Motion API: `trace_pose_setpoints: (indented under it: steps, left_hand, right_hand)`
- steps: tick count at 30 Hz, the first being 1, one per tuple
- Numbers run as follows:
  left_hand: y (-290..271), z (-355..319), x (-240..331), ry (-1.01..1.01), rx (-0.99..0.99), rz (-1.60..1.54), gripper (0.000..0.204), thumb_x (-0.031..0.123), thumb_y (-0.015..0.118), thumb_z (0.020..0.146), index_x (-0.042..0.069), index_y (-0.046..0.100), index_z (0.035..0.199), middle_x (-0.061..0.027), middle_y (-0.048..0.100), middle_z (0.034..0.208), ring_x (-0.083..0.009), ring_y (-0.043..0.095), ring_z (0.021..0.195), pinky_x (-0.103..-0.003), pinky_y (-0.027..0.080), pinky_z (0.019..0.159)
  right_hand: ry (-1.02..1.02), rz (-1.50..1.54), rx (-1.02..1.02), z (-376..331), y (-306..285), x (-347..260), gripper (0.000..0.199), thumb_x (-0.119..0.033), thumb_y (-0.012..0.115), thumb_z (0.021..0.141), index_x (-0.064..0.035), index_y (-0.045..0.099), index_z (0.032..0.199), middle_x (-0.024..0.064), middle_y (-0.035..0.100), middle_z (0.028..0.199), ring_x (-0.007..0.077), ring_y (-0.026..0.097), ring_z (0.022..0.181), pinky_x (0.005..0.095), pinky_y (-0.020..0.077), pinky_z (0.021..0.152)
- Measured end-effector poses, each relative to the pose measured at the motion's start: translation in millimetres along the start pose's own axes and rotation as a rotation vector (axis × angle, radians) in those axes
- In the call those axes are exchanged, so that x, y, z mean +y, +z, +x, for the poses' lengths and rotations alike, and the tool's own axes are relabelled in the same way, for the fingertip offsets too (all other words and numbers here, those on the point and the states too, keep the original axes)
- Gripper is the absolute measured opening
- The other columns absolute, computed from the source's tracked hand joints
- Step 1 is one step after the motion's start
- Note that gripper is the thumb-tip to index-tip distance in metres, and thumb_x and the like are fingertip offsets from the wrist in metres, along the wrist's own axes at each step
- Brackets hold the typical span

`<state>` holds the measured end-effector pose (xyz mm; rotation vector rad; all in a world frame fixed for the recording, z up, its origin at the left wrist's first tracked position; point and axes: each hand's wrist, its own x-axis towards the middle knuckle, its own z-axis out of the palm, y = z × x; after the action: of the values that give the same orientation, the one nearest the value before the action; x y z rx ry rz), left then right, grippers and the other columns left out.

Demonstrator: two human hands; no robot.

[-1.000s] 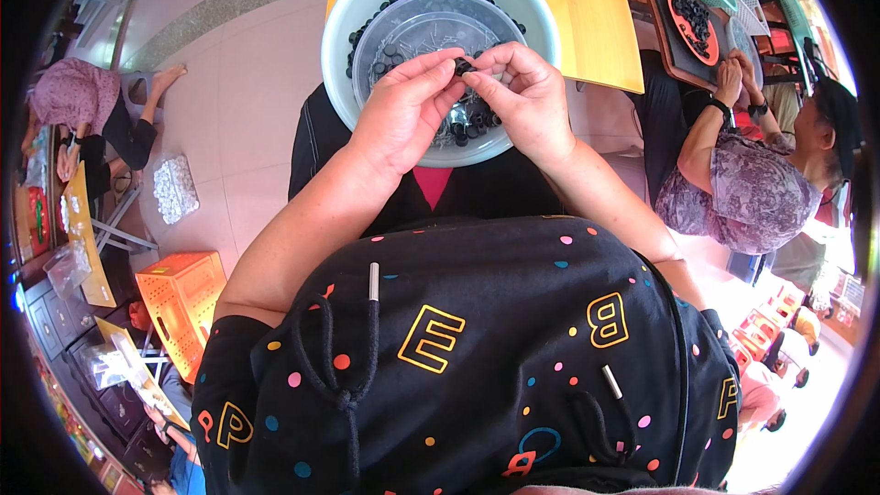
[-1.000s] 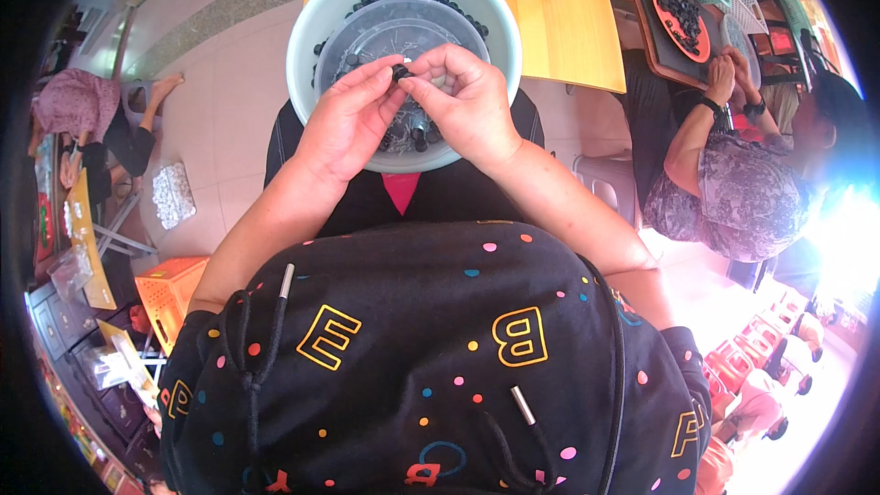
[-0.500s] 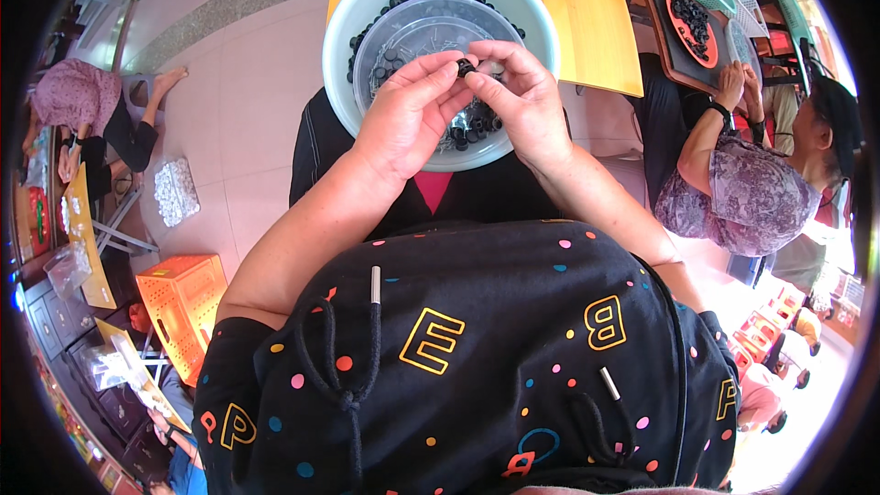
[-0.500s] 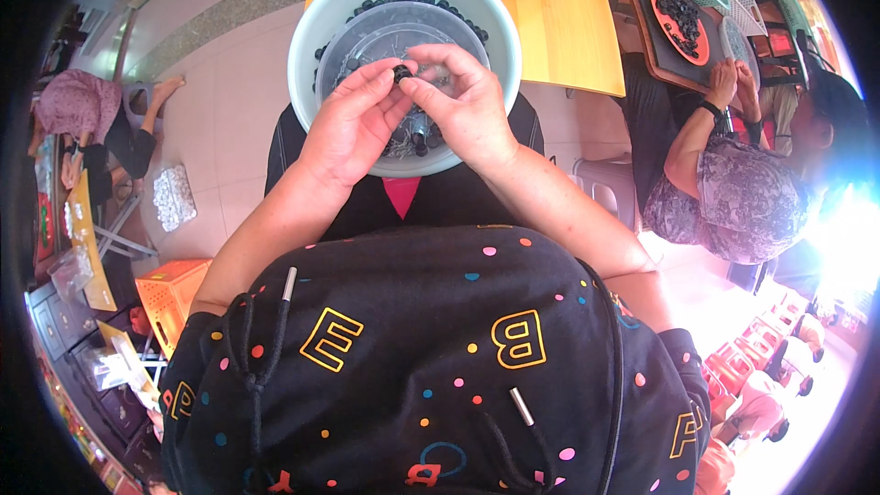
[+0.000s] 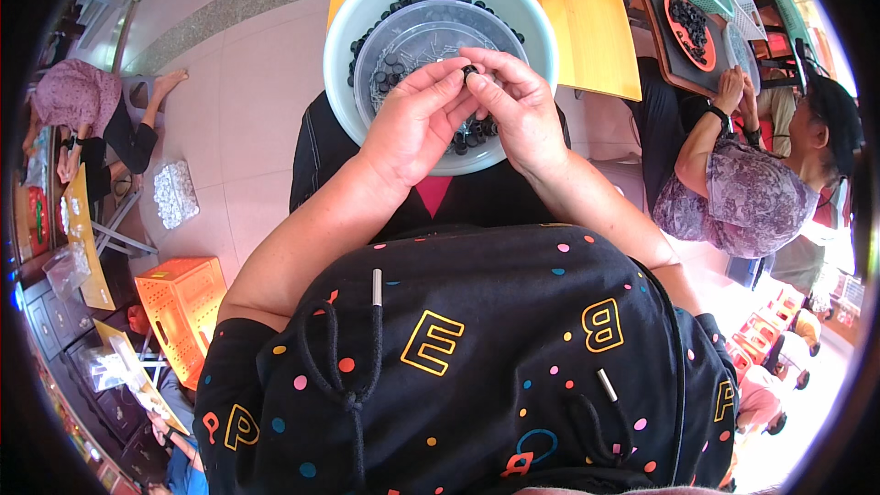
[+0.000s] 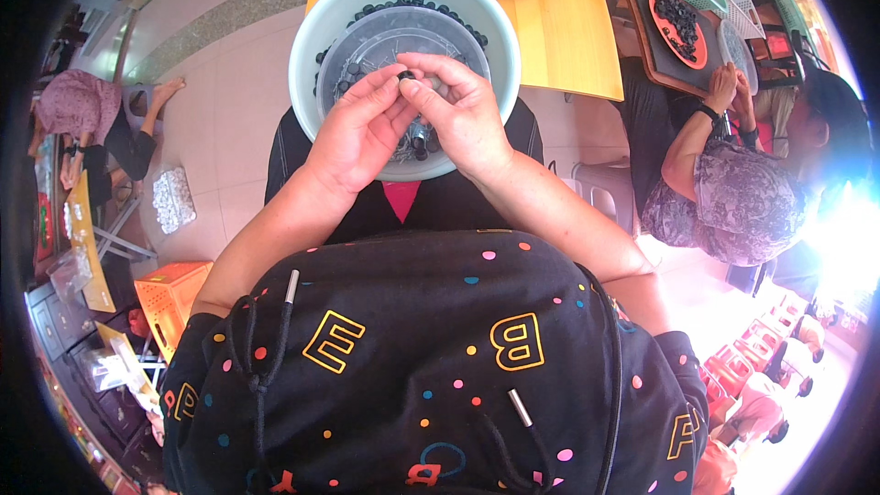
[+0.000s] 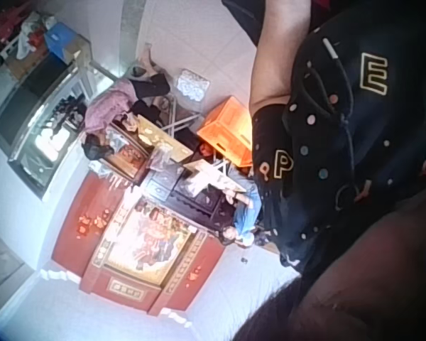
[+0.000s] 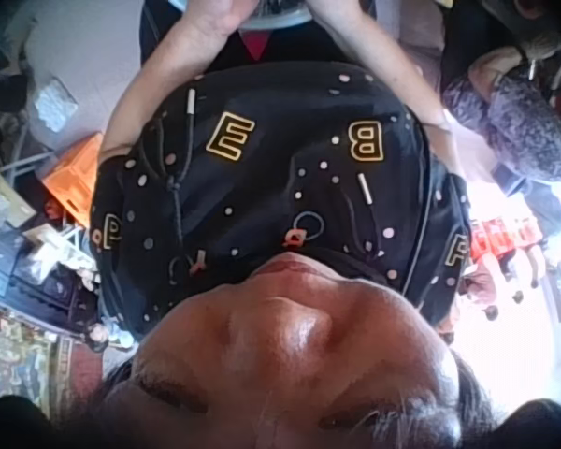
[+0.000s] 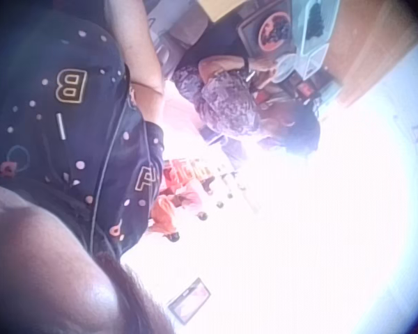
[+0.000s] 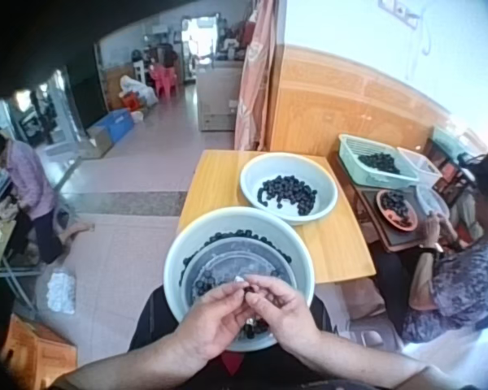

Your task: The person sorts small black plastic components by hand, taking them from a bowl of water and placing them into a tray.

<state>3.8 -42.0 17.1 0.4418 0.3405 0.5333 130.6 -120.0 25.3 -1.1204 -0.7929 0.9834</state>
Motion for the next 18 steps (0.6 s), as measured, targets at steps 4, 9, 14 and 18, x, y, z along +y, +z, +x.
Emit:
trace_pose_setpoints:
  steps: [4, 9, 14, 18]
  left_hand:
    - [5.2, -0.7, -1.0, 0.017, 0.027, 0.029, 0.022, 0.007, 0.053, 0.093, 0.001, 0.058, 0.113, -0.0105, 0.062, 0.11, -0.02, 0.058, 0.107, -0.034, 0.043, 0.101]
    - [11.0, -6.6, -4.1, 0.109, 0.081, 0.25, 0.024, 0.007, 0.056, 0.091, 0.001, 0.058, 0.114, -0.0101, 0.062, 0.108, -0.0183, 0.06, 0.102, -0.033, 0.046, 0.094]
    - [8.7, -10.2, -2.4, 0.19, 0.155, 0.584, 0.023, 0.006, 0.057, 0.09, -0.001, 0.058, 0.112, -0.0103, 0.064, 0.101, -0.0154, 0.062, 0.093, -0.029, 0.05, 0.083]
    - [3.4, -12.4, 0.4, 0.144, 0.145, 0.745, 0.019, 0.005, 0.055, 0.091, 0.0, 0.059, 0.109, -0.0096, 0.066, 0.094, -0.0134, 0.063, 0.086, -0.026, 0.051, 0.079]
  right_hand:
    - [0.006, 0.049, 0.005, 0.4, -0.1, 3.7, 0.028, -0.009, 0.06, 0.089, -0.0026, 0.06, 0.116, 0.0017, 0.058, 0.096, 0.0056, 0.052, 0.073, 0.0203, 0.0447, 0.064]
    - [0.069, 0.159, 0.021, -2.0, 7.3, 6.0, 0.025, -0.01, 0.058, 0.091, -0.0011, 0.059, 0.114, 0.0038, 0.061, 0.094, 0.0075, 0.056, 0.076, 0.0218, 0.0466, 0.066]
    - [0.174, 0.262, -0.027, -2.1, 1.9, 12.1, 0.019, -0.011, 0.058, 0.091, -0.0002, 0.06, 0.106, 0.0061, 0.063, 0.092, 0.011, 0.061, 0.078, 0.0235, 0.0482, 0.069]
    - [0.352, 0.251, -0.115, 1.3, -7.2, 8.6, 0.014, -0.012, 0.06, 0.09, -0.002, 0.061, 0.099, 0.0053, 0.064, 0.088, 0.0107, 0.061, 0.078, 0.0222, 0.0459, 0.065]
